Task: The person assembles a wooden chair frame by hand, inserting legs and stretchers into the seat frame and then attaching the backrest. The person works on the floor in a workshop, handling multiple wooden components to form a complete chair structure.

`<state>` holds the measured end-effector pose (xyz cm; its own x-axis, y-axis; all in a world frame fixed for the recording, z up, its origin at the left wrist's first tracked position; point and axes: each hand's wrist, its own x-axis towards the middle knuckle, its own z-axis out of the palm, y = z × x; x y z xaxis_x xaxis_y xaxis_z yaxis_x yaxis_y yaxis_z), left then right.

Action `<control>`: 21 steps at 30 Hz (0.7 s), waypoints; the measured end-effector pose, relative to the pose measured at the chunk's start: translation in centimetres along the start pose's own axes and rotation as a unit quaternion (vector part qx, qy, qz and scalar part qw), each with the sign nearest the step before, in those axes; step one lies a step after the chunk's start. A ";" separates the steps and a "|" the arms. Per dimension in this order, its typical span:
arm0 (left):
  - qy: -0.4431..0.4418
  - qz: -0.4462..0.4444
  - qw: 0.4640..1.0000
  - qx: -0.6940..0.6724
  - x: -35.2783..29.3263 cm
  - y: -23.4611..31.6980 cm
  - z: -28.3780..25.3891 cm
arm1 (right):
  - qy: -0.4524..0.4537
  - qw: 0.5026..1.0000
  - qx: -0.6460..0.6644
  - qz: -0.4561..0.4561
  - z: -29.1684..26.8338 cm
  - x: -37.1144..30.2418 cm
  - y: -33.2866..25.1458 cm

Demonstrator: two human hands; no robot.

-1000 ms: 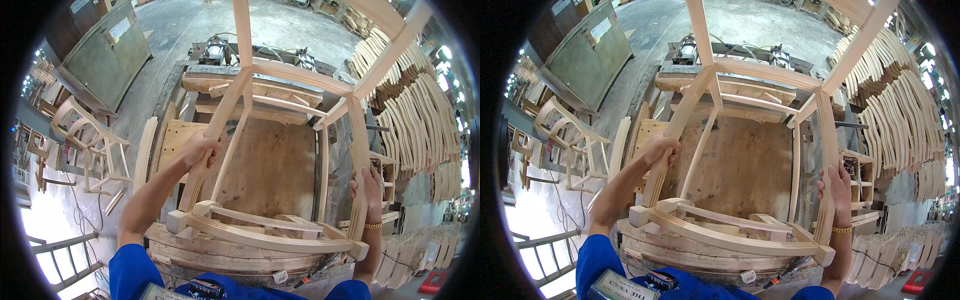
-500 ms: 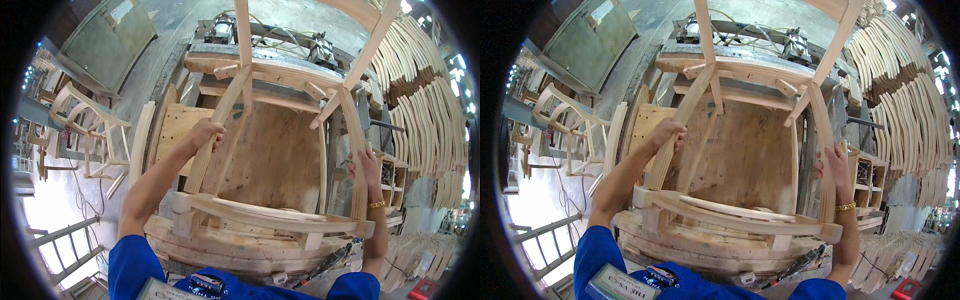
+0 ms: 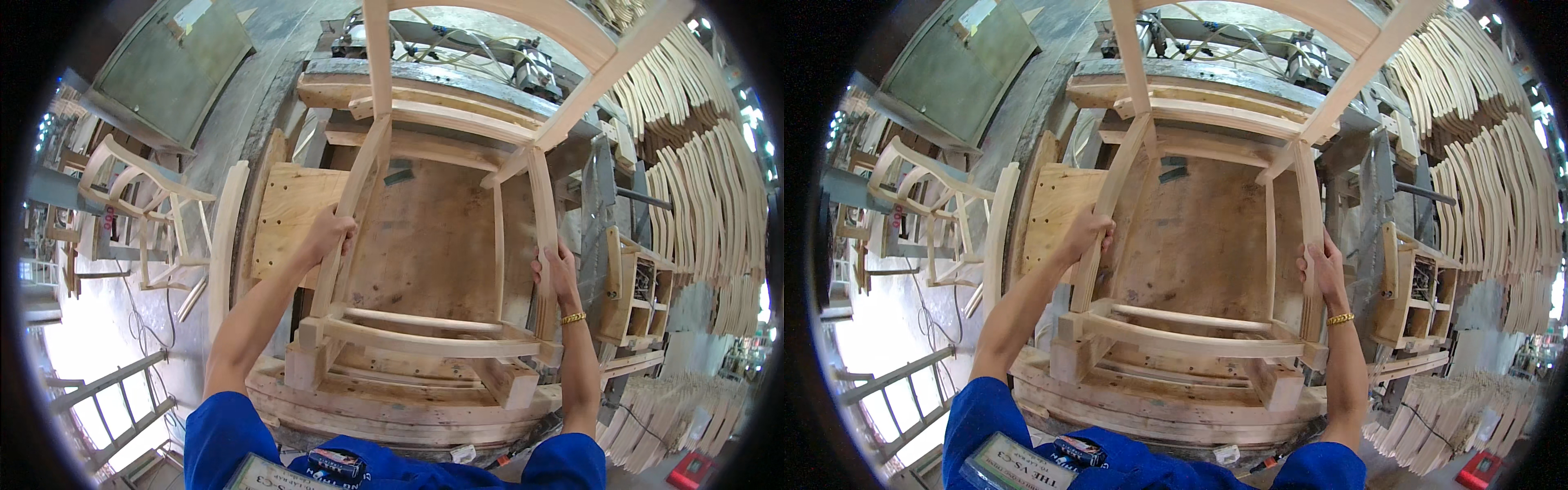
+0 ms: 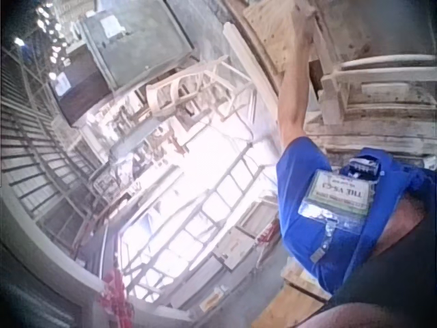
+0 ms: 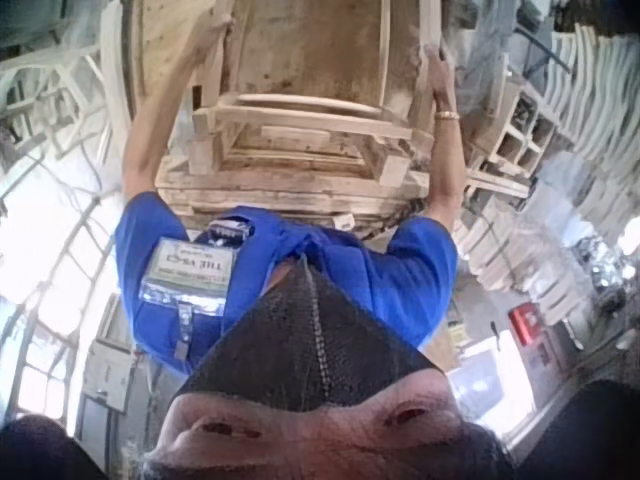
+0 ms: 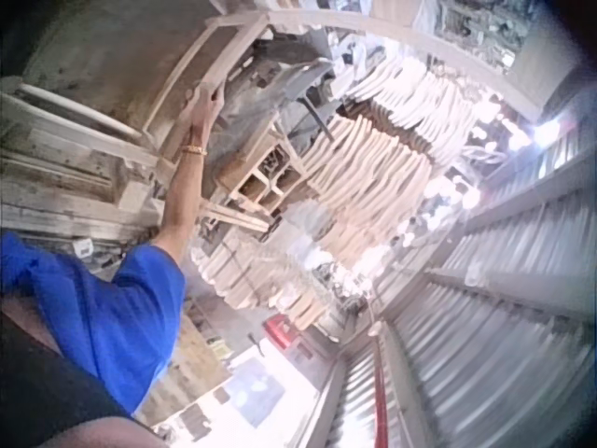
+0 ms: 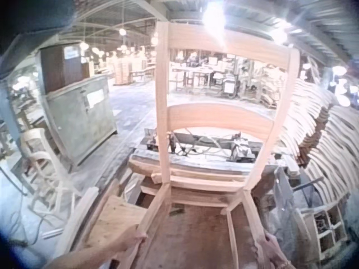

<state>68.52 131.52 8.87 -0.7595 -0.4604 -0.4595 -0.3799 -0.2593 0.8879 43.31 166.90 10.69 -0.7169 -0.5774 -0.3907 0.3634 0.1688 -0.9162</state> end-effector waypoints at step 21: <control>0.163 0.222 0.770 0.575 0.2 -0.5 -0.4 | 0.028 0.992 -0.110 0.063 1.9 -0.2 4.8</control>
<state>68.76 131.20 8.32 -0.8478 -0.5243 0.0803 -0.4799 0.8227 0.3046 46.35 166.32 6.58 -0.7081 -0.4963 -0.5023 0.3186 0.4102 -0.8545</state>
